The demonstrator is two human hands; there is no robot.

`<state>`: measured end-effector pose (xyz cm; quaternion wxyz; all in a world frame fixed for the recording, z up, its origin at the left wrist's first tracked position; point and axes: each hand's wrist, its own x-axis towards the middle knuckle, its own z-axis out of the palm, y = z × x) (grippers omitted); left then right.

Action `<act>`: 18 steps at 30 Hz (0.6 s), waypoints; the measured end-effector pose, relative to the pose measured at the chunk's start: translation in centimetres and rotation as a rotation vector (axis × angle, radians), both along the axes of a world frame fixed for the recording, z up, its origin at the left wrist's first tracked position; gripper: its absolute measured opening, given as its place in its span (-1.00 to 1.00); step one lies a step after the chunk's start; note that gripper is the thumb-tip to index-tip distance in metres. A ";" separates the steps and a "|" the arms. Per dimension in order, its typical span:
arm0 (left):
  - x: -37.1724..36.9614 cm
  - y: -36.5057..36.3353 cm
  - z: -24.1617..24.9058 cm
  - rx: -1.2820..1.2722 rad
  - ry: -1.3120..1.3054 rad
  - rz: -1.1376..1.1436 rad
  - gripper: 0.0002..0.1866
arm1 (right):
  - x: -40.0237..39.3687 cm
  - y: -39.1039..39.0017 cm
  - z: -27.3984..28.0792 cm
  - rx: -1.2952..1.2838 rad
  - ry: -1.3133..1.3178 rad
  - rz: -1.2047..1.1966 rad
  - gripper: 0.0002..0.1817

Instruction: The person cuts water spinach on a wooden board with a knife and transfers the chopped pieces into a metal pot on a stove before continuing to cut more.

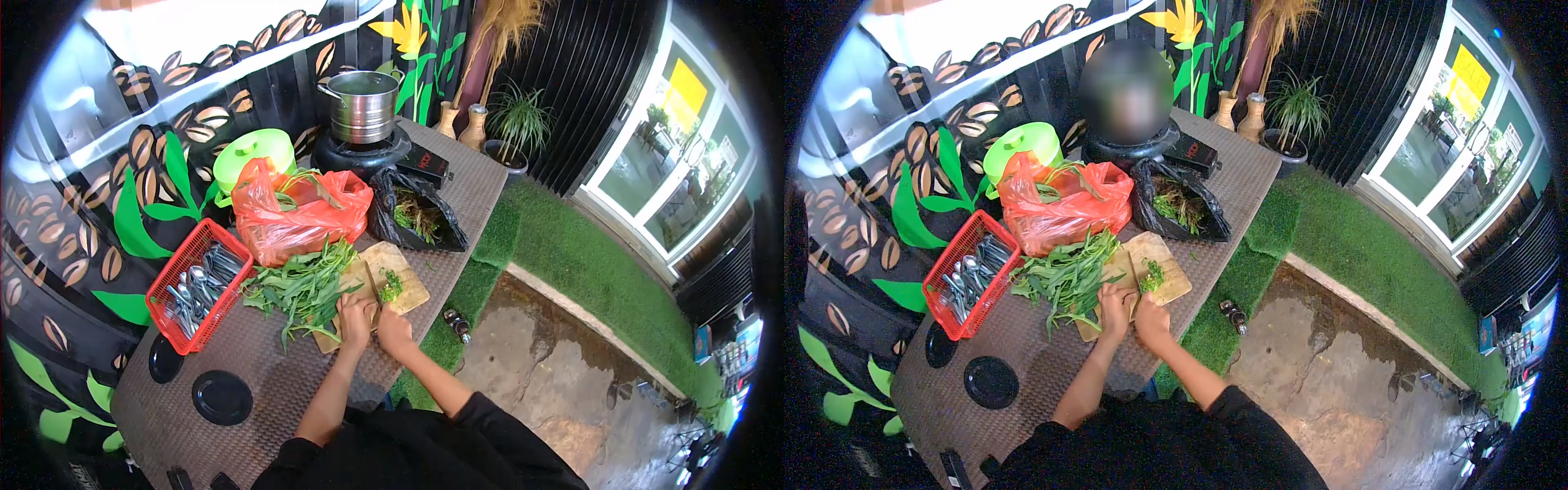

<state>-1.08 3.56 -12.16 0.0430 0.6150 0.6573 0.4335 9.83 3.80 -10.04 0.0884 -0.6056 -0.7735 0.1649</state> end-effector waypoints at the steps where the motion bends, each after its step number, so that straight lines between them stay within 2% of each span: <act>1: 0.1 -0.4 -0.1 0.022 0.019 0.003 -0.90 | 0.3 0.5 0.2 0.024 0.028 0.058 -0.80; 8: 0.0 -0.5 -0.5 0.026 0.082 0.013 -0.87 | -0.7 -1.4 -0.6 -0.043 -0.009 -0.037 -0.76; 11: -0.9 -0.2 0.0 -0.050 0.057 -0.038 -0.88 | -0.2 0.8 0.0 -0.034 0.041 -0.001 -0.73; 13: -1.3 0.5 0.4 -0.206 -0.029 -0.004 -0.90 | 0.2 0.4 0.5 -0.045 0.007 0.079 -0.75; 16: -1.5 0.5 0.4 -0.161 0.011 -0.033 -0.92 | -1.1 -2.0 -0.1 -0.133 0.025 -0.105 -0.73; 18: -1.3 0.3 0.2 -0.116 0.044 -0.043 -0.92 | -1.1 -1.0 -0.5 -0.131 0.052 -0.089 -0.71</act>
